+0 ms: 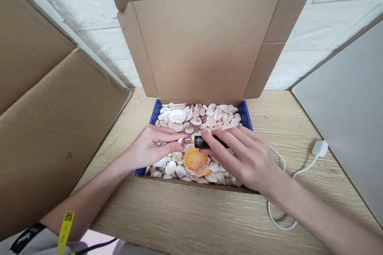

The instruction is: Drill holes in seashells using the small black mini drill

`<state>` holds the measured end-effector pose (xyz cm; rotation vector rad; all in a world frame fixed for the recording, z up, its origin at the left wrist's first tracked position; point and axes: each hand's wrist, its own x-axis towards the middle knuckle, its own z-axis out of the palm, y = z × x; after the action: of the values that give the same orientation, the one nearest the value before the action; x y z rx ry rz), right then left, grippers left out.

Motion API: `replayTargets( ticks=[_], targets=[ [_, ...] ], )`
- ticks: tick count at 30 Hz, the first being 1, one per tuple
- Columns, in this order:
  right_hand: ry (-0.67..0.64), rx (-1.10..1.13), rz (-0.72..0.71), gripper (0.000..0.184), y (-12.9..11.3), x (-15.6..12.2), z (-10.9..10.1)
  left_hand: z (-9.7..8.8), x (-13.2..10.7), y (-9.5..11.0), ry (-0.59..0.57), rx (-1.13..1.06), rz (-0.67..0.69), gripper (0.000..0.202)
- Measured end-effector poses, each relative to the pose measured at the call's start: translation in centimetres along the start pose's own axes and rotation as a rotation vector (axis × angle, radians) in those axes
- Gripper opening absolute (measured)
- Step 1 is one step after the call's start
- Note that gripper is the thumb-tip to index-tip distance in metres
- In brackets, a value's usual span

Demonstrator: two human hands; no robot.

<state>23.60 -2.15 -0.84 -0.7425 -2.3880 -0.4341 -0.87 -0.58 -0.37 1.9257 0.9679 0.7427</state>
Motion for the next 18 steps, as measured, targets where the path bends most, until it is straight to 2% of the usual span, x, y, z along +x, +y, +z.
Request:
replayTargets(
  ticks=[3, 10, 18],
  targets=[
    [0.009, -0.029, -0.029, 0.029, 0.03, -0.06, -0.21, -0.02, -0.02, 0.14, -0.022, -0.022, 0.009, 0.026],
    [0.037, -0.086, -0.054, 0.026, -0.12, 0.15, -0.52, -0.09, 0.10, 0.55, -0.049, -0.015, -0.031, 0.021],
    [-0.043, -0.028, -0.023, 0.030, -0.12, 0.17, 0.18, -0.09, 0.01, 0.23, -0.020, 0.044, -0.005, 0.021]
  ],
)
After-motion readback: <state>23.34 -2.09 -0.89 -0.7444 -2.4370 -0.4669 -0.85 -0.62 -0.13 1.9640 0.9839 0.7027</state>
